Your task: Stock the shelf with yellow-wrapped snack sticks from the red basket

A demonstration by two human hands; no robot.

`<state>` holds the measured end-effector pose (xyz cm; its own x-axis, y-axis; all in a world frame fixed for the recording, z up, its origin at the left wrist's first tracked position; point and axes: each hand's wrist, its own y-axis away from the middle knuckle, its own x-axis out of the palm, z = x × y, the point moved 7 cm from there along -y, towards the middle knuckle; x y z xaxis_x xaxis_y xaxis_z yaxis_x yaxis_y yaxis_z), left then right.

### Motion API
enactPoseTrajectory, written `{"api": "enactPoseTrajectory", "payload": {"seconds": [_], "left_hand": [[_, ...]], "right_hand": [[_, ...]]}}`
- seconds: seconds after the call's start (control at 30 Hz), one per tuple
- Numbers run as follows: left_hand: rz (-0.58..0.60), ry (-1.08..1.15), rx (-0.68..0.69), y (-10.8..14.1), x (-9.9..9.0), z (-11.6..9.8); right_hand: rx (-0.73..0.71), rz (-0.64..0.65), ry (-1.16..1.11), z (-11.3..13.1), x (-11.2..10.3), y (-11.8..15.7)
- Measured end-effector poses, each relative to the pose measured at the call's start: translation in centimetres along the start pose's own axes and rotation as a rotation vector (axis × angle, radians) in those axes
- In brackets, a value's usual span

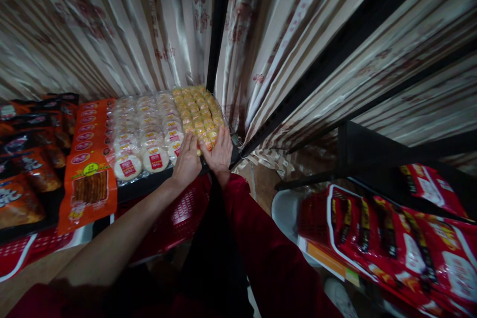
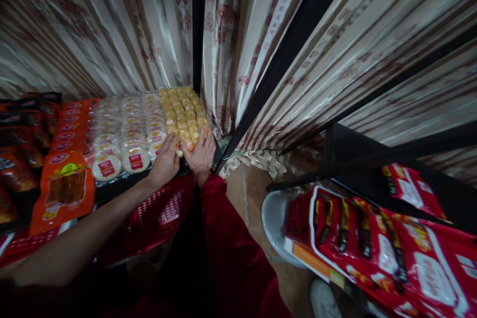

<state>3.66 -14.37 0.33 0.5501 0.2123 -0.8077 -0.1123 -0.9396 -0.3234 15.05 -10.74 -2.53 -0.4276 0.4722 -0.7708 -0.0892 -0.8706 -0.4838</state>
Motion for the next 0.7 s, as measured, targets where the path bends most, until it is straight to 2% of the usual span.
{"api": "enactPoseTrajectory", "payload": {"seconds": [0.17, 0.33, 0.4, 0.57, 0.63, 0.7], "left_hand": [[-0.027, -0.101, 0.002, -0.3, -1.5, -0.6], [-0.032, -0.25, 0.021, -2.3, -2.9, -0.5], [0.026, -0.291, 0.03, -3.3, -2.5, -0.3], [0.297, -0.355, 0.025, -4.4, -0.1, 0.8], [0.326, -0.374, 0.025, -4.2, 0.2, 1.0], [0.286, -0.38, 0.03, -4.2, 0.1, 0.8]], "right_hand": [[-0.013, -0.015, 0.037, 0.3, -0.1, 0.1], [-0.022, -0.032, 0.022, 0.3, -0.3, 0.2], [-0.023, -0.042, 0.015, 0.3, -0.3, 0.2], [-0.019, -0.047, 0.007, 0.3, -0.5, 0.1], [-0.015, -0.046, 0.009, 0.3, -0.5, 0.1], [-0.014, -0.051, 0.014, 0.3, -0.5, 0.1]]}}
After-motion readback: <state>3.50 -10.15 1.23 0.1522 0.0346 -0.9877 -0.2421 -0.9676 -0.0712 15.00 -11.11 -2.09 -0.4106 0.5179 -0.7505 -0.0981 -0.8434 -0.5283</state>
